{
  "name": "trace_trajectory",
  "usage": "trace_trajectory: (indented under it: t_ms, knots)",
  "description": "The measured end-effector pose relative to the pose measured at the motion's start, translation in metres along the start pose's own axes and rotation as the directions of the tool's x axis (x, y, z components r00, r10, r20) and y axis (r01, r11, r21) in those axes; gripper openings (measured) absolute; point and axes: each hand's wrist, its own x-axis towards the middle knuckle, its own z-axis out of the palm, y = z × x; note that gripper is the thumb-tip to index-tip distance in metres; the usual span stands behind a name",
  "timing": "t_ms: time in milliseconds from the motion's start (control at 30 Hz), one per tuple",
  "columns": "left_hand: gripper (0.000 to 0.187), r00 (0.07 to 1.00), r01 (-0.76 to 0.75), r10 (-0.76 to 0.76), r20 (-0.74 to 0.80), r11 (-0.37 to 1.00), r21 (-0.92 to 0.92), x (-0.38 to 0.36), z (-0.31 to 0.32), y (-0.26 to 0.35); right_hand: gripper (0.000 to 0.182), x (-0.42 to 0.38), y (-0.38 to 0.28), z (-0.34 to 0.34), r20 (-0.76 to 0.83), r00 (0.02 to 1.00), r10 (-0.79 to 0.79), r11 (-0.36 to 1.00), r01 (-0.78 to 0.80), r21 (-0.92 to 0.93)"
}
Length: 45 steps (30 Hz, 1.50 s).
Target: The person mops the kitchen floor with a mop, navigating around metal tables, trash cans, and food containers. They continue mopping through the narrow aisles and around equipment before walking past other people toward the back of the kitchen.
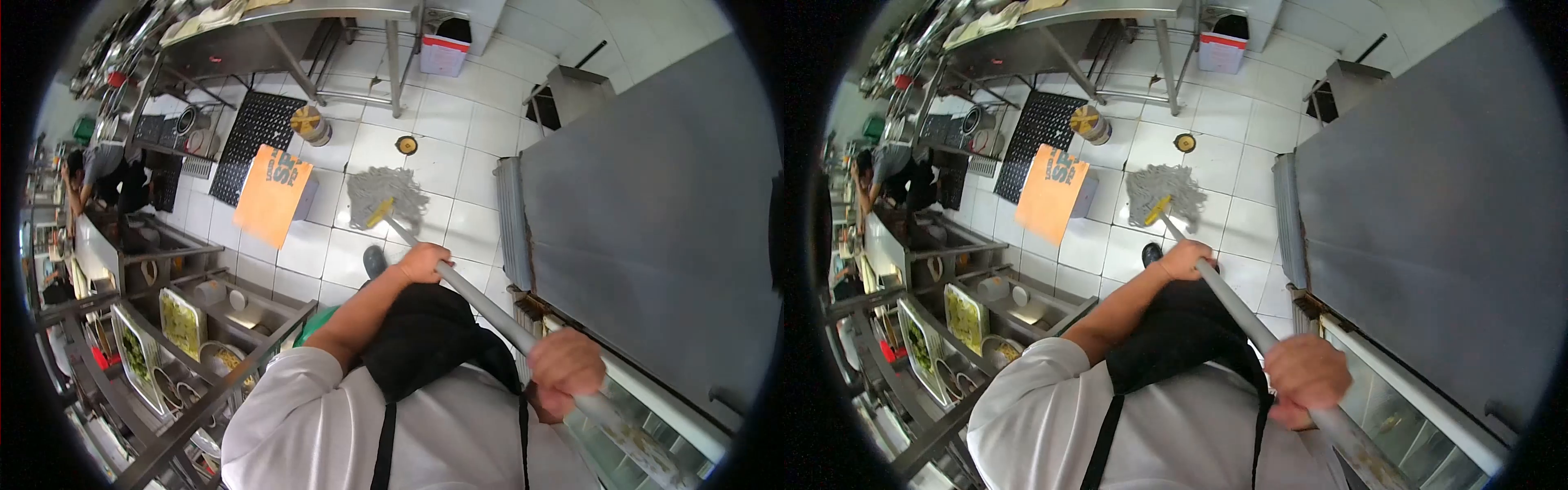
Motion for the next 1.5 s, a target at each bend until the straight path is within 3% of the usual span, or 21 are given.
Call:
trace_trajectory:
  t_ms: [67,133,233,267,400,467,533,600,633,667,767,867,1067,1133,1267,1300,1333,1367,1400,1433,1500]
  knots:
    - [0.014,0.997,0.076,-0.074,-0.022,0.995,0.062,-0.003,-0.012,-0.023,0.021,-0.014,0.016,0.0,-0.011,0.999,0.032,0.999,-0.033,-0.043]
    - [0.012,0.998,0.048,-0.045,-0.045,0.996,0.08,-0.001,-0.018,-0.061,0.014,-0.048,0.033,0.003,-0.239,0.962,0.132,0.99,-0.141,-0.022]
    - [0.014,0.984,0.147,-0.17,0.06,0.95,0.277,0.019,-0.028,-0.106,0.012,-0.065,0.036,-0.005,-0.402,0.838,0.37,0.88,-0.455,-0.139]
    - [0.015,0.97,0.172,-0.222,0.102,0.917,0.361,0.027,-0.03,-0.108,0.014,-0.065,0.034,-0.004,-0.433,0.808,0.399,0.858,-0.495,-0.135]
    - [0.02,0.999,-0.013,0.005,0.036,0.971,0.238,0.063,-0.018,-0.068,0.018,-0.025,0.002,-0.012,-0.355,0.875,0.329,0.847,-0.44,-0.299]
    - [0.021,1.0,-0.013,0.012,0.007,0.995,0.101,0.089,-0.006,-0.028,0.015,-0.007,-0.02,-0.018,-0.397,0.883,0.249,0.849,-0.397,-0.349]
    - [0.021,0.979,-0.086,0.101,0.175,0.992,-0.091,0.117,0.014,0.011,0.013,0.023,-0.044,-0.018,-0.368,0.913,0.177,0.798,-0.352,-0.489]
    - [0.023,0.948,-0.08,0.115,0.297,0.989,-0.128,0.125,0.021,0.046,0.016,0.042,-0.065,-0.021,-0.253,0.955,0.157,0.817,-0.269,-0.511]
    - [0.022,0.928,-0.155,0.213,0.306,0.967,-0.202,0.126,0.035,0.048,0.017,0.05,-0.067,-0.021,-0.186,0.975,0.123,0.849,-0.201,-0.488]
    - [0.023,0.897,-0.228,0.312,0.311,0.933,-0.279,0.124,0.044,0.05,0.018,0.055,-0.065,-0.017,-0.123,0.989,0.084,0.876,-0.133,-0.464]
    - [0.024,0.724,-0.21,0.394,0.566,0.908,-0.363,0.122,0.044,0.054,0.021,0.069,-0.055,0.003,-0.041,0.992,0.12,0.912,-0.126,-0.391]
    - [0.021,0.588,-0.157,0.321,0.743,0.946,-0.284,0.135,0.016,0.059,0.025,0.065,-0.037,0.02,-0.247,0.967,-0.055,0.85,-0.085,-0.52]
    - [0.018,0.458,-0.29,0.355,0.815,0.926,-0.24,0.163,-0.037,0.002,0.028,0.065,0.004,0.047,-0.301,0.943,-0.142,0.816,-0.06,-0.575]
    - [0.015,0.503,-0.314,0.369,0.781,0.92,-0.233,0.174,-0.053,-0.027,0.027,0.058,0.027,0.055,-0.321,0.927,-0.195,0.816,-0.028,-0.578]
    - [0.017,0.571,-0.39,0.323,0.755,0.916,-0.097,0.212,-0.096,-0.091,0.021,0.053,0.099,0.066,-0.344,0.89,-0.3,0.658,-0.068,-0.75]
    - [0.016,0.63,-0.392,0.286,0.722,0.92,-0.023,0.226,-0.107,-0.11,0.02,0.054,0.115,0.07,-0.431,0.876,-0.218,0.676,-0.184,-0.714]
    - [0.016,0.684,-0.386,0.248,0.686,0.921,0.053,0.237,-0.116,-0.13,0.019,0.04,0.145,0.066,-0.443,0.853,-0.275,0.686,-0.149,-0.712]
    - [0.016,0.777,-0.349,0.22,0.589,0.931,0.112,0.247,-0.124,-0.151,0.017,0.038,0.165,0.067,-0.522,0.83,-0.195,0.644,-0.292,-0.706]
    - [0.017,0.857,-0.308,0.196,0.476,0.937,0.168,0.255,-0.131,-0.162,0.014,0.038,0.19,0.059,-0.535,0.82,-0.206,0.674,-0.277,-0.685]
    - [0.019,0.858,-0.328,0.225,0.462,0.932,0.154,0.259,-0.14,-0.158,0.008,0.034,0.217,0.052,-0.581,0.778,-0.239,0.721,-0.258,-0.643]
    - [0.023,0.856,-0.367,0.28,0.434,0.921,0.129,0.264,-0.16,-0.145,0.009,0.051,0.23,0.046,-0.604,0.785,-0.139,0.663,-0.379,-0.645]
